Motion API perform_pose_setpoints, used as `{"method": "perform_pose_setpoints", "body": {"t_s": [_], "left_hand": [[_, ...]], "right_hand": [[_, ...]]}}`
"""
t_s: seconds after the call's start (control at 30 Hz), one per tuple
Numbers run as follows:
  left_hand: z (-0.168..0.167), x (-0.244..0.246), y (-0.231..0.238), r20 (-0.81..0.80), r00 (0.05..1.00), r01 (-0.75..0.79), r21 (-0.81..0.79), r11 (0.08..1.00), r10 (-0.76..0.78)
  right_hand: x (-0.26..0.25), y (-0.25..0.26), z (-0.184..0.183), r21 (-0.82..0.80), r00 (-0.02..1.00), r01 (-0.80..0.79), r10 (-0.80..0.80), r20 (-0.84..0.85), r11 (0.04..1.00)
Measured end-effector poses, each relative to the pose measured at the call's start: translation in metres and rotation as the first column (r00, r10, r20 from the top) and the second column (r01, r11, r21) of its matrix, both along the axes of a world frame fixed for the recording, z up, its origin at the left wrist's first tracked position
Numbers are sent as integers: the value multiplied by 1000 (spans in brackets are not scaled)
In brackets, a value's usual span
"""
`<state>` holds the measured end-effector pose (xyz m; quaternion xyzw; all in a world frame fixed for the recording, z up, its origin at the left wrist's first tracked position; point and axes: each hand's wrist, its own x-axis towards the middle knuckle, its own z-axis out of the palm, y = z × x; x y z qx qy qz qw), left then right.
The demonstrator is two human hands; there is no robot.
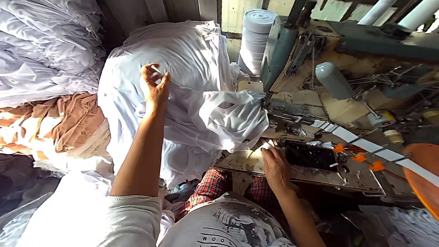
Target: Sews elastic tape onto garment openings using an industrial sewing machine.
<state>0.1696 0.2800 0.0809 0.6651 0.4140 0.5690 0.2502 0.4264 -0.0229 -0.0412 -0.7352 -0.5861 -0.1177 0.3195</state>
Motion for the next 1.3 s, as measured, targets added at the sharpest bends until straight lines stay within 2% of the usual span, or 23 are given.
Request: {"method": "perform_pose_setpoints", "body": {"t_s": [0.07,0.1,0.17,0.2,0.23,0.27,0.3,0.33,0.4,0.47,0.53,0.6,0.63,0.67,0.73,0.8,0.87,0.97,1.03,1.07,1.13,1.2,1.3], "left_hand": [[6,0,-21,-66,998,-19,36,999,21],[7,8,-43,-143,989,39,115,993,-22],[0,24,-87,-344,921,282,257,924,-185],[-4,31,-102,-474,830,443,241,864,-293],[-10,35,-113,-631,685,575,163,802,-364],[-19,39,-115,-762,535,657,102,747,-366],[-30,41,-113,-840,440,693,93,715,-317],[-40,40,-108,-875,405,701,111,704,-265],[-54,34,-97,-889,420,687,181,703,-182],[-58,31,-91,-872,471,667,253,701,-134],[-56,30,-90,-868,487,645,282,710,-98],[-45,27,-93,-881,468,623,267,735,-76],[-37,23,-95,-885,460,612,256,748,-73],[-30,18,-97,-889,452,606,248,756,-72],[-18,7,-105,-896,435,625,230,746,-89],[-15,5,-122,-901,403,693,185,697,-162],[-19,17,-143,-904,339,771,108,628,-260],[-27,32,-150,-883,294,844,60,533,-366],[-19,33,-151,-826,272,877,2,481,-493],[-9,33,-155,-769,233,902,-59,428,-596],[10,36,-168,-611,86,936,-222,275,-787],[15,41,-183,-543,-18,939,-298,173,-840],[12,50,-205,-536,-56,960,-261,102,-842]], "right_hand": [[2,-2,-8,-42,999,3,-1,37,999],[3,-1,-11,-40,998,8,-6,55,999],[6,1,-11,-35,997,32,-29,78,999],[6,2,-8,-49,997,46,-43,72,998],[6,3,-5,-71,997,57,-53,55,996],[6,3,-2,-76,999,47,-45,30,996],[5,4,0,-49,1000,16,-15,13,999],[2,4,2,10,999,-34,34,6,999],[-10,11,7,152,985,-171,171,13,974],[-24,23,13,151,956,-286,293,-26,946],[-34,31,25,-95,949,-297,283,-136,950],[-37,34,46,-467,946,-297,191,-261,833],[-37,30,52,-540,936,-324,182,-300,777],[-36,20,54,-520,921,-365,215,-325,772],[-35,-9,53,-268,861,-468,367,-352,842],[-34,-32,57,-29,769,-540,480,-421,841],[-30,-48,66,69,716,-550,512,-474,833],[-20,-61,76,74,728,-517,484,-485,853],[-15,-63,77,-33,792,-442,373,-484,896],[-14,-63,77,-98,815,-408,314,-486,908],[-14,-60,75,-173,831,-392,267,-487,904],[-16,-56,70,-171,814,-440,310,-491,882],[-18,-60,70,-86,754,-576,487,-441,813]]}}
